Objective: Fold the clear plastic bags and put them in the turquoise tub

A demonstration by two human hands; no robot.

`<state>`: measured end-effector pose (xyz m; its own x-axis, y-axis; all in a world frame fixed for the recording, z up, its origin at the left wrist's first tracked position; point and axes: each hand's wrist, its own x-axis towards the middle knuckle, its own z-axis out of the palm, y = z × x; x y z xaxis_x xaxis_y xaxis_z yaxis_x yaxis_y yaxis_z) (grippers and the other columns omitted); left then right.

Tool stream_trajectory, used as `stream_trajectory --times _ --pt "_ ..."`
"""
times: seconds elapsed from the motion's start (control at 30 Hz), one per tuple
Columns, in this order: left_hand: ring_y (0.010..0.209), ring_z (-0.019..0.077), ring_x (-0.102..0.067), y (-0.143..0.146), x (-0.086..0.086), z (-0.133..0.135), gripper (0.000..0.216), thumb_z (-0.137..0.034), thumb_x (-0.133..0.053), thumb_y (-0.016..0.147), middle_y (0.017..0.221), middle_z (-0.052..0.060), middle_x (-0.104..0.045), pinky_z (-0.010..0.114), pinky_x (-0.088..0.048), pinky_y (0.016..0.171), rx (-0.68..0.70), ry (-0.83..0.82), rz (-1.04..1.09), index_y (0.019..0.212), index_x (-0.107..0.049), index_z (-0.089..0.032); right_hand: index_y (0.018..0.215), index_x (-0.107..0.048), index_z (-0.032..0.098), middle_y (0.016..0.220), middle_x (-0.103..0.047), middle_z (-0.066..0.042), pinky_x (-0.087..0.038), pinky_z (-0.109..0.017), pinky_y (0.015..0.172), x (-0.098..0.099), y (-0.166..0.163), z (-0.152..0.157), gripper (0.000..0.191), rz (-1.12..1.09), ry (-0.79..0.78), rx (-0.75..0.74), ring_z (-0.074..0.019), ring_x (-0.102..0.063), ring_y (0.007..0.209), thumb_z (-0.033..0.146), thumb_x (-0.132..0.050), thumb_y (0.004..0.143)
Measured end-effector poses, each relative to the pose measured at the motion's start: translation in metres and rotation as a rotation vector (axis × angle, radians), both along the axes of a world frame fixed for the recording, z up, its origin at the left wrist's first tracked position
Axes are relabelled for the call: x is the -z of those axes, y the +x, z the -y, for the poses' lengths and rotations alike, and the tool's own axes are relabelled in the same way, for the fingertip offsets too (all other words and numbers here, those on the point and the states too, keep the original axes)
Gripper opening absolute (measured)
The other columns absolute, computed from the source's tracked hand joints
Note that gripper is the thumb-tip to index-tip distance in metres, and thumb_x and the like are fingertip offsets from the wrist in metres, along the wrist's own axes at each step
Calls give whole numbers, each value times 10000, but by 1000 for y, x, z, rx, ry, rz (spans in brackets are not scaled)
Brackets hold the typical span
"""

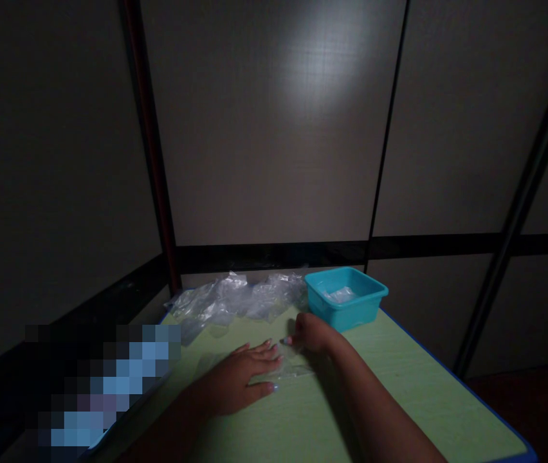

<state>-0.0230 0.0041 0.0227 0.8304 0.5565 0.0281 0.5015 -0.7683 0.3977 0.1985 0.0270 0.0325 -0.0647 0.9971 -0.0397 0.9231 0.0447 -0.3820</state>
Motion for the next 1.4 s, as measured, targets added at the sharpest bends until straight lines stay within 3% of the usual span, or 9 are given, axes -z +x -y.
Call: stream_trajectory --times 0.1,0.27,0.4,0.53,0.77,0.93,1.4 --pt "1279 201 -229 0 0 -1 462 -447 -426 829 1375 -30 -302 424 -157 1051 3 -14 6 1274 -363 -342 897 -624 146 836 -648 -65 -408 -227 582 -1 1 0 309 -73 18 -35 -173 -579 730 332 -628 649" --pt "1273 203 -248 0 1 -2 461 -436 -447 821 1373 -20 -306 429 -178 1045 2 4 26 1265 -384 -331 751 -652 129 694 -644 -31 -387 -195 528 -2 0 -1 154 -170 -16 -130 -133 -559 635 171 -631 605" --pt "1206 190 -376 -1 2 -5 364 -396 -454 830 1288 -4 -453 401 -234 1027 -28 108 142 1181 -501 -311 736 -636 109 624 -628 -15 -372 -165 493 0 0 -3 181 -252 -29 -182 -95 -538 565 39 -538 601" --pt "1098 167 -493 -1 4 -8 293 -359 -455 839 1147 4 -585 343 -293 994 24 141 208 1093 -581 -287 717 -626 111 612 -617 -9 -358 -163 482 4 1 -6 191 -286 2 -214 -89 -524 551 21 -512 593" --pt "1130 156 -467 -2 4 -8 330 -337 -451 841 1205 7 -539 304 -333 965 44 166 140 1154 -534 -275 680 -622 127 608 -610 2 -357 -164 506 6 1 -6 159 -289 60 -291 -89 -515 561 41 -520 595" --pt "1148 175 -451 -3 2 -8 345 -351 -437 845 1247 0 -498 362 -288 994 21 177 77 1181 -500 -304 666 -633 130 612 -621 2 -354 -161 503 5 0 -5 177 -251 55 -329 -93 -522 564 30 -538 554" --pt "1176 177 -418 -3 3 -9 346 -353 -423 847 1264 -14 -478 387 -269 996 -14 141 45 1186 -485 -323 753 -686 136 681 -662 -17 -371 -166 505 2 3 -2 203 -89 -124 -343 -112 -555 594 114 -620 562"
